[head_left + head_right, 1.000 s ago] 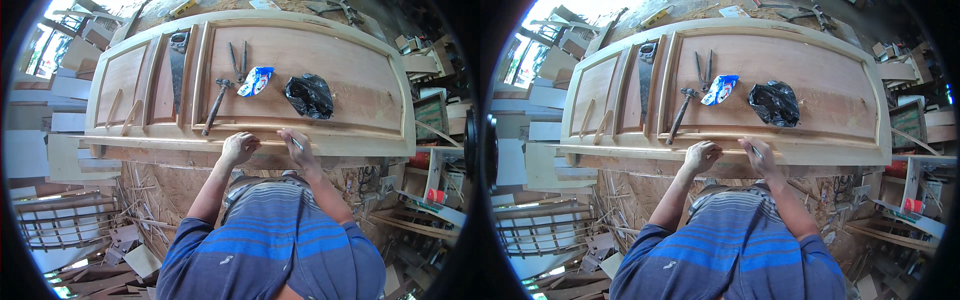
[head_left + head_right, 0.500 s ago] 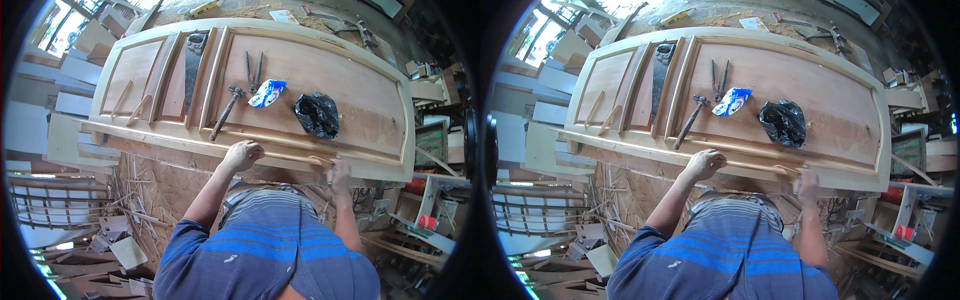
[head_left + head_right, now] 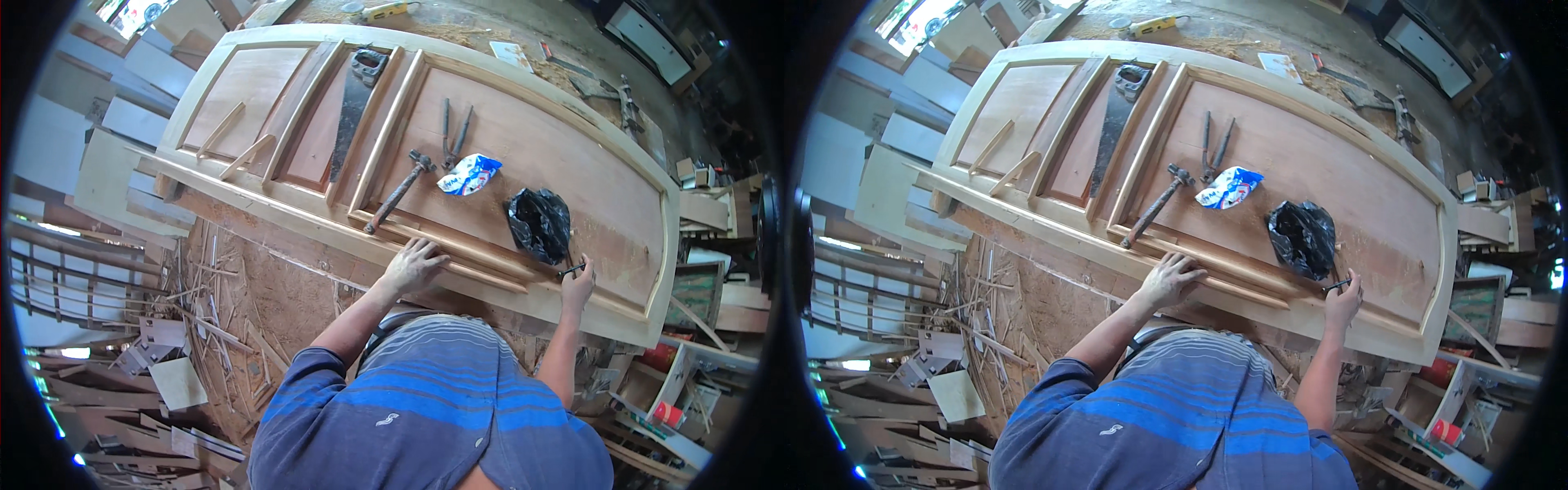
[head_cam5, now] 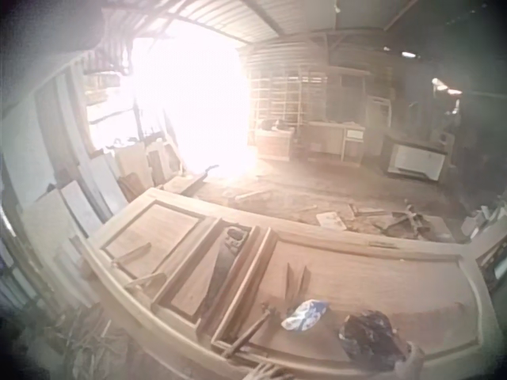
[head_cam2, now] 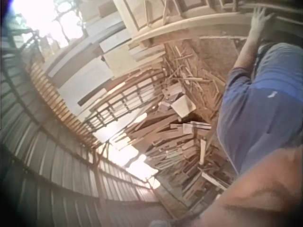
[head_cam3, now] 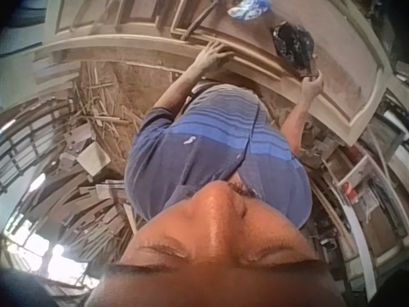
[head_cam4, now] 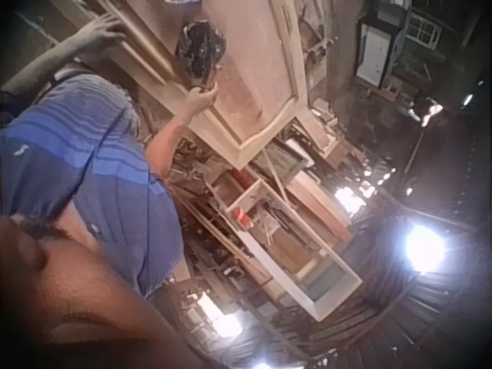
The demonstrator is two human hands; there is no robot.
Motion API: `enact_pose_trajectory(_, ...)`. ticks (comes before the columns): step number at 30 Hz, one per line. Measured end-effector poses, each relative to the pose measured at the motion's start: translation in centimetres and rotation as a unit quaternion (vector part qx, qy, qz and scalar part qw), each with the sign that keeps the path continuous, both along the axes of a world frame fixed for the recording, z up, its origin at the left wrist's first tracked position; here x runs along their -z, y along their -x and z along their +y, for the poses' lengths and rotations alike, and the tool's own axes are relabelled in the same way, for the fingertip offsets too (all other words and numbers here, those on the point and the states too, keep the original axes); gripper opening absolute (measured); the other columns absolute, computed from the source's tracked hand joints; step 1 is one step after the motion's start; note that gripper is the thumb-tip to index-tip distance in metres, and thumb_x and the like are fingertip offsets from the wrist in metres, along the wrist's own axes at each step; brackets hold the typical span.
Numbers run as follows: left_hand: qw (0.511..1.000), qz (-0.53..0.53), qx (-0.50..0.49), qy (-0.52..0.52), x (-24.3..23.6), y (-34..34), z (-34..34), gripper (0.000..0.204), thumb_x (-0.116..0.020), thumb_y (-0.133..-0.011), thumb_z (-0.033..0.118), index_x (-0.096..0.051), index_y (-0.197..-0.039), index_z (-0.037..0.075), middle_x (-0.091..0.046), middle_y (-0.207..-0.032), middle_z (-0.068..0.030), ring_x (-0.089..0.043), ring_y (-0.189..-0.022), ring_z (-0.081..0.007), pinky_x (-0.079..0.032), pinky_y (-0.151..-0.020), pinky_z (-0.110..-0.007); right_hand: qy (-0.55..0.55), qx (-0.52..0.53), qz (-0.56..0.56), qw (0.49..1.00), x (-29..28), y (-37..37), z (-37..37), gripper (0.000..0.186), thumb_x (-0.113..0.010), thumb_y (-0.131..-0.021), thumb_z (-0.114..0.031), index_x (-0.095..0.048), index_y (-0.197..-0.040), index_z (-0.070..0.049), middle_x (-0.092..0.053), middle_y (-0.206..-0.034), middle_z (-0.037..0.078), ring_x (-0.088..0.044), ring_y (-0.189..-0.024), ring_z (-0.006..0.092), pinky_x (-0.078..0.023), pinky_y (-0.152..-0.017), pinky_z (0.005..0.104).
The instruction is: The person fits wooden moulding onto a wooden door by measuring and marking wooden strips against the frame with a pencil, then cuts a strip with a handsaw.
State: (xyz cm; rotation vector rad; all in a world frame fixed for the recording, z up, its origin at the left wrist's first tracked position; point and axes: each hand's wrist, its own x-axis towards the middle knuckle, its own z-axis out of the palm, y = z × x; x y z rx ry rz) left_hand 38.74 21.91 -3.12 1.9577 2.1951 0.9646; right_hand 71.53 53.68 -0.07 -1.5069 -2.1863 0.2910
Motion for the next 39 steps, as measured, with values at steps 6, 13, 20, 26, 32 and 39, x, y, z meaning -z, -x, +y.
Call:
enact_pose_trajectory(6, 1.0, 0.01, 0.01, -0.024, 0.3, 0.5, -0.5, 0.037, -0.08, -0.091, 0.03, -0.078, -0.126, 0.017, -0.071, -0.117, -0.0056, -0.067, -0.114, -0.0286, -0.054, -0.104, -0.047, 0.011, -0.272, 0.019, 0.962, -2.6, 10.8, -6.8, 0.037, -0.069, -0.094, -0.006, -0.074, -0.13, -0.01, -0.08, -0.104, 0.019, -0.076, -0.097, 0.0422, -0.059, -0.089, 0.0533)
enact_pose_trajectory(13, 0.999, 0.021, 0.043, -0.014, 1.4, 1.4, -0.8, 0.045, -0.073, -0.089, 0.027, -0.074, -0.132, 0.014, -0.068, -0.122, -0.0067, -0.064, -0.117, -0.0281, -0.052, -0.103, -0.045, 0.134, -0.215, -0.153, 0.955, -3.5, 21.0, -10.5, 0.03, -0.077, -0.093, -0.022, -0.079, -0.121, -0.012, -0.077, -0.086, 0.019, -0.077, -0.084, 0.0421, -0.059, -0.08, 0.054)
enact_pose_trajectory(20, 0.997, 0.026, 0.073, 0.013, 3.4, 0.9, -0.7, 0.048, -0.067, -0.092, 0.028, -0.071, -0.136, 0.01, -0.067, -0.134, -0.0114, -0.06, -0.131, -0.0323, -0.048, -0.113, -0.053, 0.174, -0.341, -0.019, 0.924, -5.6, 43.6, -18.5, 0.054, -0.082, -0.091, -0.055, -0.076, -0.115, -0.007, -0.079, -0.089, 0.019, -0.079, -0.091, 0.0392, -0.06, -0.086, 0.0514)
enact_pose_trajectory(26, 0.562, -0.824, -0.059, 0.047, 6.0, -2.7, -1.1, 0.047, -0.068, -0.109, 0.027, -0.063, -0.151, 0.008, -0.065, -0.15, -0.0163, -0.055, -0.144, -0.0341, -0.043, -0.122, -0.045, 0.216, -0.204, -0.122, 0.947, -4.7, 57.4, -25.0, 0.092, -0.092, -0.081, -0.057, -0.056, -0.139, 0.005, -0.074, -0.128, 0.03, -0.074, -0.122, 0.045, -0.058, -0.106, 0.0515)
enact_pose_trajectory(32, 0.666, -0.743, -0.002, 0.067, 7.2, -3.8, -0.5, 0.043, -0.07, -0.108, 0.018, -0.063, -0.148, 0.005, -0.068, -0.147, -0.0165, -0.061, -0.135, -0.0285, -0.048, -0.114, -0.039, 0.311, -0.127, -0.011, 0.942, -0.2, 56.7, -18.6, 0.046, -0.087, -0.081, -0.029, -0.071, -0.111, 0.002, -0.076, -0.084, 0.016, -0.078, -0.079, 0.0311, -0.061, -0.072, 0.0421)
enact_pose_trajectory(39, 0.846, -0.517, 0.055, 0.12, 8.4, -1.2, 0.5, 0.043, -0.054, -0.115, 0.029, -0.058, -0.153, 0.009, -0.061, -0.157, -0.0139, -0.051, -0.149, -0.0258, -0.04, -0.124, -0.039, 0.428, -0.154, 0.211, 0.865, -8.1, 54.0, -21.1, 0.037, -0.086, -0.09, -0.038, -0.065, -0.082, -0.009, -0.051, -0.071, -0.006, -0.048, -0.063, 0.0088, -0.036, -0.057, 0.0331)
